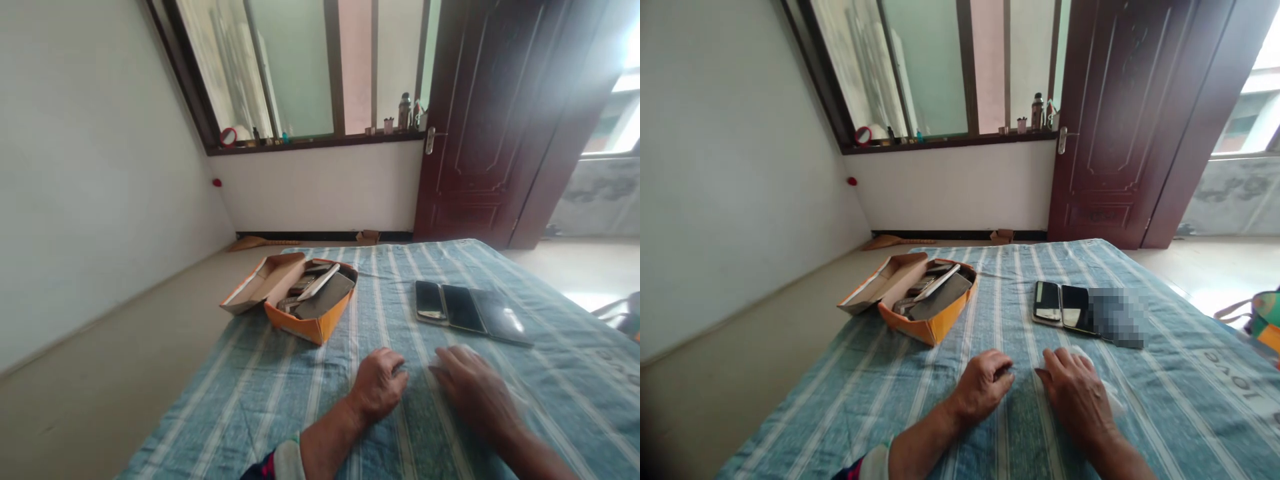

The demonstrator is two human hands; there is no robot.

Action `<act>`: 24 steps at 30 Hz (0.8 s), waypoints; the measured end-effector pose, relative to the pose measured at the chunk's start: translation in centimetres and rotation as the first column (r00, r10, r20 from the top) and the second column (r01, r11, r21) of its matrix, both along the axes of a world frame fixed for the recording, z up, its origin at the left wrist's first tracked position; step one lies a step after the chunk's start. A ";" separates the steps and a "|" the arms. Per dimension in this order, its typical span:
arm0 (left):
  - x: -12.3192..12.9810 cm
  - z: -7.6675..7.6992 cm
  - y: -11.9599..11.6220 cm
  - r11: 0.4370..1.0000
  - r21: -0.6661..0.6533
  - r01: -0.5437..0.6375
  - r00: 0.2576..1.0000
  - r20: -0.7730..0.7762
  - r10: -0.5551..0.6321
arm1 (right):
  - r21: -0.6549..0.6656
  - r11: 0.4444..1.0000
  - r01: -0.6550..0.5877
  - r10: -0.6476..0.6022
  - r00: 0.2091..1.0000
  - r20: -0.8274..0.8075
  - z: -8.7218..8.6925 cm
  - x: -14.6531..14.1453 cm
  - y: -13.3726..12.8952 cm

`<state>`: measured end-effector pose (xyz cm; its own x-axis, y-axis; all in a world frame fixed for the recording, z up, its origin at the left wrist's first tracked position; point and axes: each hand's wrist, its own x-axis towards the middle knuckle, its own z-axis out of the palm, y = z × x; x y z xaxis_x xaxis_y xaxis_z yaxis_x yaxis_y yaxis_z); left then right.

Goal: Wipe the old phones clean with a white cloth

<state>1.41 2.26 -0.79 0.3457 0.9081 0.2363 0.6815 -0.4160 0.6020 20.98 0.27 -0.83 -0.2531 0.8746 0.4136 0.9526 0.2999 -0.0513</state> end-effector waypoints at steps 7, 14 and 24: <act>0.0 0.0 -0.4 1.000 0.016 0.006 1.000 -0.002 -0.005 | -0.013 0.999 0.051 -0.051 0.999 -0.012 -3.1 1.9 -1.6; -0.4 0.7 -0.7 0.997 0.079 0.006 1.000 -0.003 -0.006 | 0.006 0.996 0.093 -0.091 0.984 -0.154 -4.4 4.5 -1.6; -6.7 7.8 0.5 0.920 0.322 -0.222 0.966 -0.056 0.252 | 0.050 0.996 0.078 -0.068 0.982 -0.175 -4.7 4.5 -1.3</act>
<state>-5.27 2.78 7.06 0.1640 0.8523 0.4967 0.8305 -0.3910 0.3966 25.51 -1.00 -5.53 -0.1097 0.8621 0.4948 0.9502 0.2371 -0.2023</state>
